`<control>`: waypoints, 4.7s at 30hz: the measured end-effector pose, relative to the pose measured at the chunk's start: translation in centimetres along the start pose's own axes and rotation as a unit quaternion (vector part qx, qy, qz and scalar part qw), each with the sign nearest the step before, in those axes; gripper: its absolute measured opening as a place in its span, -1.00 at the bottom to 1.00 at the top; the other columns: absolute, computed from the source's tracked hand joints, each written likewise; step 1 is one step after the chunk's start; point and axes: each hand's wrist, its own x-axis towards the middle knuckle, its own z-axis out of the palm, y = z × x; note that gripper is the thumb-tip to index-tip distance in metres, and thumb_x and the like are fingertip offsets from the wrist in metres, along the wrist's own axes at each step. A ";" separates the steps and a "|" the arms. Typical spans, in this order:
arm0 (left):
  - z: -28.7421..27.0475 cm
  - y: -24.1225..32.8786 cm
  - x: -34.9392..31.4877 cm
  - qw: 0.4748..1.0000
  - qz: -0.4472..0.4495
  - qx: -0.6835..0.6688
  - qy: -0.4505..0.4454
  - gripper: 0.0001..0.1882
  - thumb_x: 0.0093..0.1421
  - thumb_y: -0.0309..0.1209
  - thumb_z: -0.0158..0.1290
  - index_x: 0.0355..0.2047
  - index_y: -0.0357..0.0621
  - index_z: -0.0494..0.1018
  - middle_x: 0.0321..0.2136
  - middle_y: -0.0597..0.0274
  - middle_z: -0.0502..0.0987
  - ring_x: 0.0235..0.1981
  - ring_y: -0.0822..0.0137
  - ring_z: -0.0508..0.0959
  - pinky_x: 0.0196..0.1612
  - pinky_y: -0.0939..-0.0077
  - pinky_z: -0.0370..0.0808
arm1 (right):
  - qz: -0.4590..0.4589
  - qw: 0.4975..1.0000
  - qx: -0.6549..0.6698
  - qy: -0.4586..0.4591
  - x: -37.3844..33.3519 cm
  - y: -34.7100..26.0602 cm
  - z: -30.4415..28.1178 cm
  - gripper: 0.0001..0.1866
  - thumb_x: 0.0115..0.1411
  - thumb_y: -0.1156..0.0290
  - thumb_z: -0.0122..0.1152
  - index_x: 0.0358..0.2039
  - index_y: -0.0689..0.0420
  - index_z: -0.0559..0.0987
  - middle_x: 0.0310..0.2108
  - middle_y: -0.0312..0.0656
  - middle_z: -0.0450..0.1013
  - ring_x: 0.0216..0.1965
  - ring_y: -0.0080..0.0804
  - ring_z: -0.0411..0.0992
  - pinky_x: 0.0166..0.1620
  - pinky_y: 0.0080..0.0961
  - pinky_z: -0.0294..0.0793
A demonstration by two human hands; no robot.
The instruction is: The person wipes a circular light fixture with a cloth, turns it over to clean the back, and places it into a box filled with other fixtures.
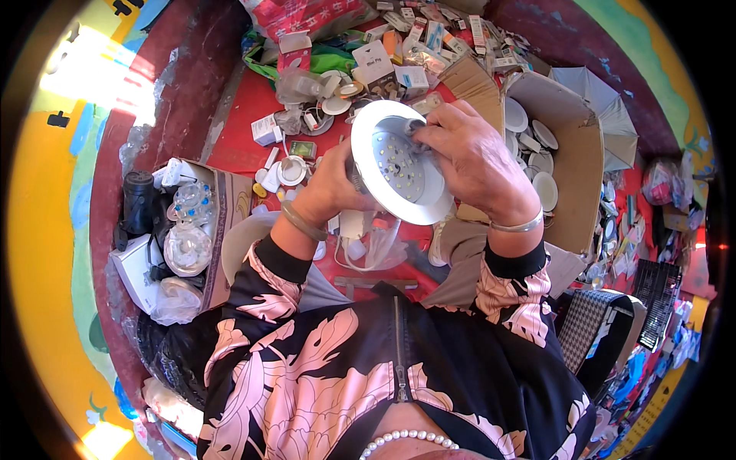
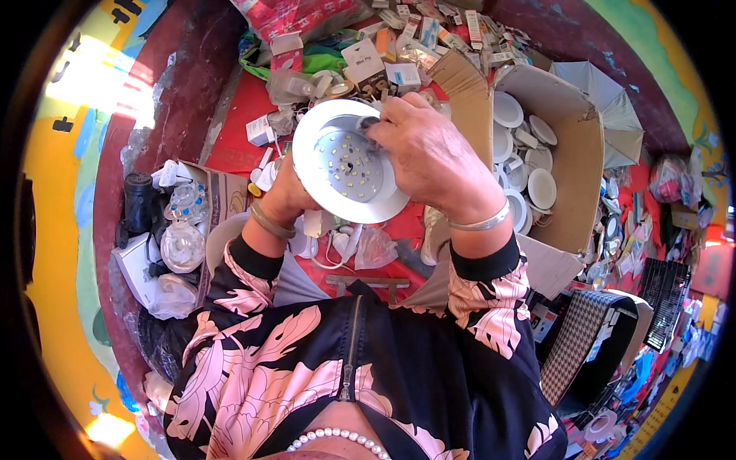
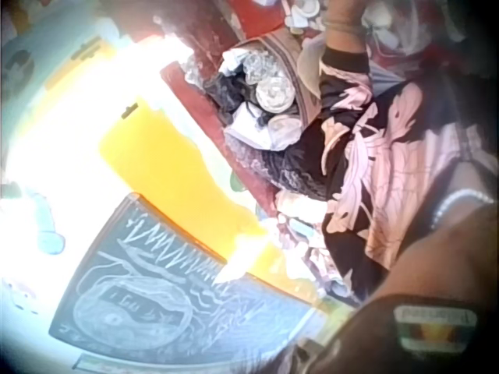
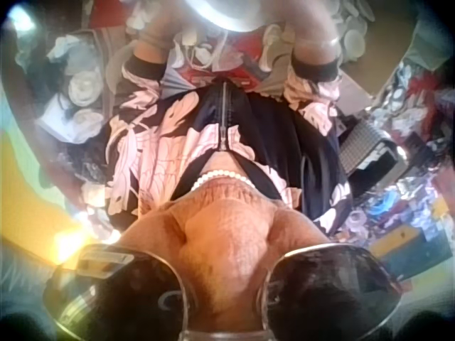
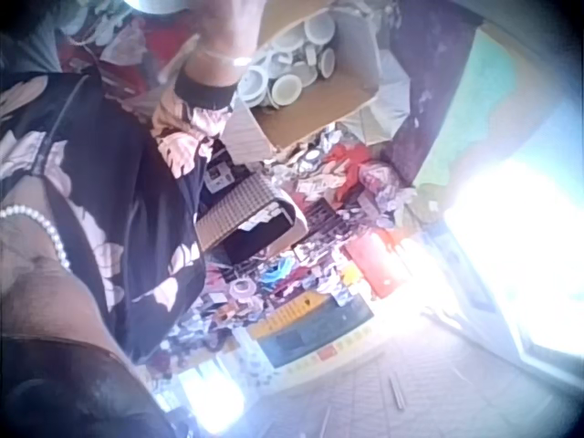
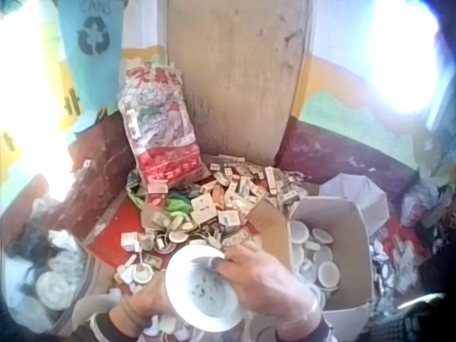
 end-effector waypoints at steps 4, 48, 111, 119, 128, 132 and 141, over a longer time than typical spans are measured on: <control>0.0 0.8 0.0 0.989 0.037 0.143 0.029 -0.10 -0.52 -0.39 0.35 -0.03 -0.30 0.30 -0.22 0.14 0.49 -0.22 0.37 0.48 -0.06 0.48 0.38 | 0.046 0.998 -0.025 -0.026 -0.6 -0.6 -0.1 -0.77 -0.20 0.64 -0.02 -0.45 0.25 0.51 -0.43 -0.05 0.35 -0.28 -0.06 0.32 -0.24 -0.27 0.34; 0.3 3.5 0.5 0.988 -0.035 0.123 0.088 -0.10 -0.49 -0.43 0.37 -0.01 -0.25 0.30 -0.18 0.15 0.48 -0.13 0.35 0.46 -0.01 0.46 0.36 | 0.193 0.928 0.250 0.197 -1.8 1.7 -3.4 -0.73 -0.08 0.70 -0.02 -0.34 0.22 0.53 -0.47 -0.23 0.44 -0.40 -0.52 0.42 -0.30 -0.60 0.39; -0.7 1.3 -0.1 0.998 -0.024 -0.062 0.021 -0.17 -0.47 -0.35 0.39 -0.08 -0.27 0.37 -0.25 0.22 0.52 -0.24 0.45 0.47 -0.07 0.49 0.39 | 0.039 0.981 -0.118 0.152 0.7 -2.3 2.2 -0.92 -0.17 0.51 0.11 -0.56 0.09 0.50 -0.50 -0.27 0.35 -0.39 -0.34 0.39 -0.42 -0.46 0.43; -0.7 2.5 -0.2 0.997 0.040 0.054 -0.027 -0.28 -0.44 -0.32 0.39 -0.17 -0.26 0.41 -0.30 0.18 0.54 -0.31 0.48 0.49 -0.17 0.50 0.45 | -0.075 0.979 -0.105 0.154 0.9 -2.4 2.1 -0.89 -0.18 0.50 0.10 -0.54 0.14 0.50 -0.50 -0.28 0.34 -0.42 -0.37 0.37 -0.43 -0.51 0.42; -0.2 3.4 -0.3 0.997 -0.066 -0.016 -0.033 -0.34 -0.39 -0.38 0.37 -0.19 -0.27 0.42 -0.32 0.20 0.54 -0.31 0.50 0.48 -0.21 0.52 0.45 | -0.100 0.983 0.110 0.109 0.8 -3.7 2.1 -0.84 -0.20 0.56 0.13 -0.49 0.18 0.53 -0.46 -0.21 0.42 -0.37 -0.24 0.42 -0.35 -0.41 0.43; -0.7 3.6 0.0 0.991 0.060 0.104 -0.066 -0.29 -0.38 -0.39 0.36 -0.13 -0.28 0.39 -0.29 0.20 0.53 -0.28 0.49 0.47 -0.17 0.50 0.43 | -0.146 0.948 0.259 -0.112 -0.1 -2.1 -0.6 -0.84 -0.21 0.61 0.15 -0.51 0.18 0.54 -0.48 -0.16 0.43 -0.38 -0.17 0.42 -0.33 -0.37 0.42; -0.3 3.6 -0.4 0.954 -0.104 -0.280 -0.008 -0.16 -0.40 -0.40 0.36 -0.01 -0.30 0.31 -0.17 0.20 0.48 -0.16 0.44 0.44 -0.03 0.47 0.36 | 0.044 0.975 0.200 0.088 -2.9 -0.8 -6.6 -0.83 -0.13 0.65 0.09 -0.45 0.25 0.54 -0.43 -0.15 0.44 -0.36 -0.37 0.44 -0.30 -0.53 0.38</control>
